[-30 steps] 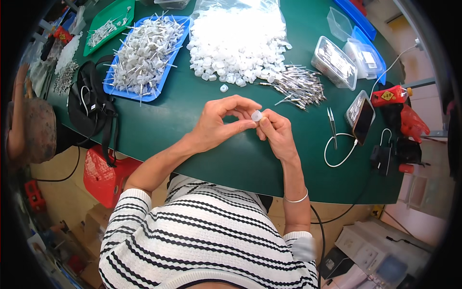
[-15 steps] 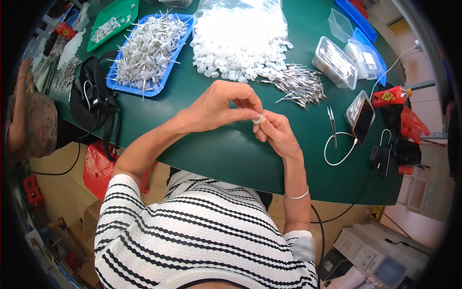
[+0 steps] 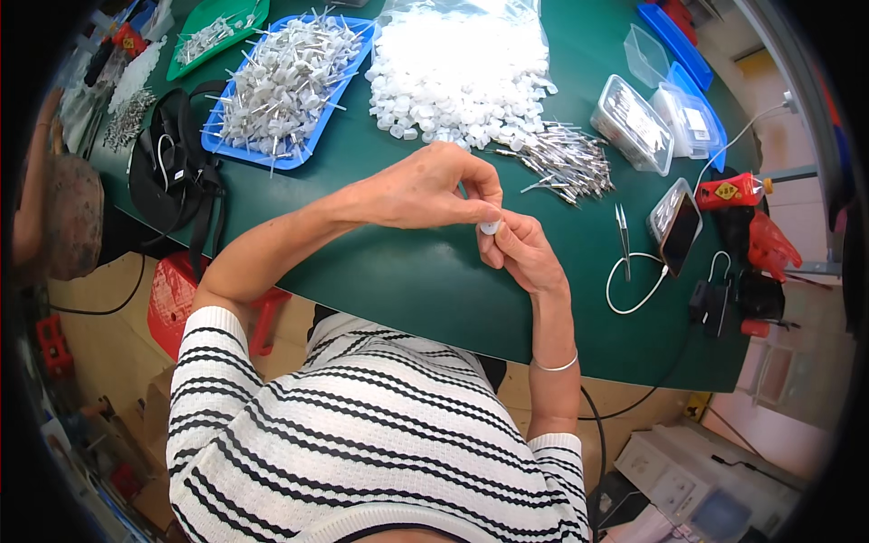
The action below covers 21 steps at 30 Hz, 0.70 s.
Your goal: The person repeatedly picks up small white plastic caps and metal pins from a green workbench, inserts the pins into the caps, and places the assembled units into a blue tray. The process is repetitive and involves handling components one at a time.
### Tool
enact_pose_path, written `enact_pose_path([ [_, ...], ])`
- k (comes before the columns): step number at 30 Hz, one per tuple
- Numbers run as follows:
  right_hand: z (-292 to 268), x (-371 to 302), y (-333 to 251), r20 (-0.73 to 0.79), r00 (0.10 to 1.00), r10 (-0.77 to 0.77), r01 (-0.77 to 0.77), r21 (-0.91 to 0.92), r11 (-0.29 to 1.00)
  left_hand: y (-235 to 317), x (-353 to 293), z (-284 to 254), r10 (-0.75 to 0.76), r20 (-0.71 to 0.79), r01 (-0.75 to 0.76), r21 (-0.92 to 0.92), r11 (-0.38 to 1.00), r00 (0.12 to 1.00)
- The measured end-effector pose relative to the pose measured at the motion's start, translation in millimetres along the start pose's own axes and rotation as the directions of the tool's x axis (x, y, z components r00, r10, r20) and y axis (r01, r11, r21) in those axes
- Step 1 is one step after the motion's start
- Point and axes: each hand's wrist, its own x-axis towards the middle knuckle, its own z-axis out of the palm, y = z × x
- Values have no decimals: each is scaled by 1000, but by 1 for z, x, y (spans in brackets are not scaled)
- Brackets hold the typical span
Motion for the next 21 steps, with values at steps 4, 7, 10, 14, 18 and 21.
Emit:
enact_pose_path([
  [4, -2, 0, 1, 16, 1000, -7, 7, 5, 1000, 3, -1, 2, -25, 5, 25, -18, 1000, 1000],
  [7, -1, 1, 2, 20, 1000, -13, 13, 5, 1000, 3, -2, 2, -62, 11, 63, -35, 997, 998],
  [10, 2, 1, -1, 13, 1000, -9, 9, -17, 1000, 1, -1, 3, -66, 19, 67, -85, 994, 998],
  [14, 0, 0, -1, 37, 999, -2, 3, -44, 999, -1, 0, 4, -102, 62, 113, -197, 974, 993],
  [18, 3, 0, -3, 26, 1000, 1, 1, -74, 997, -9, -1, 8, -137, 123, 173, -356, 918, 983],
  [21, 4, 0, -5, 15, 1000, 10, -9, -94, 996, -13, -4, 11, -160, 134, 203, -426, 882, 978],
])
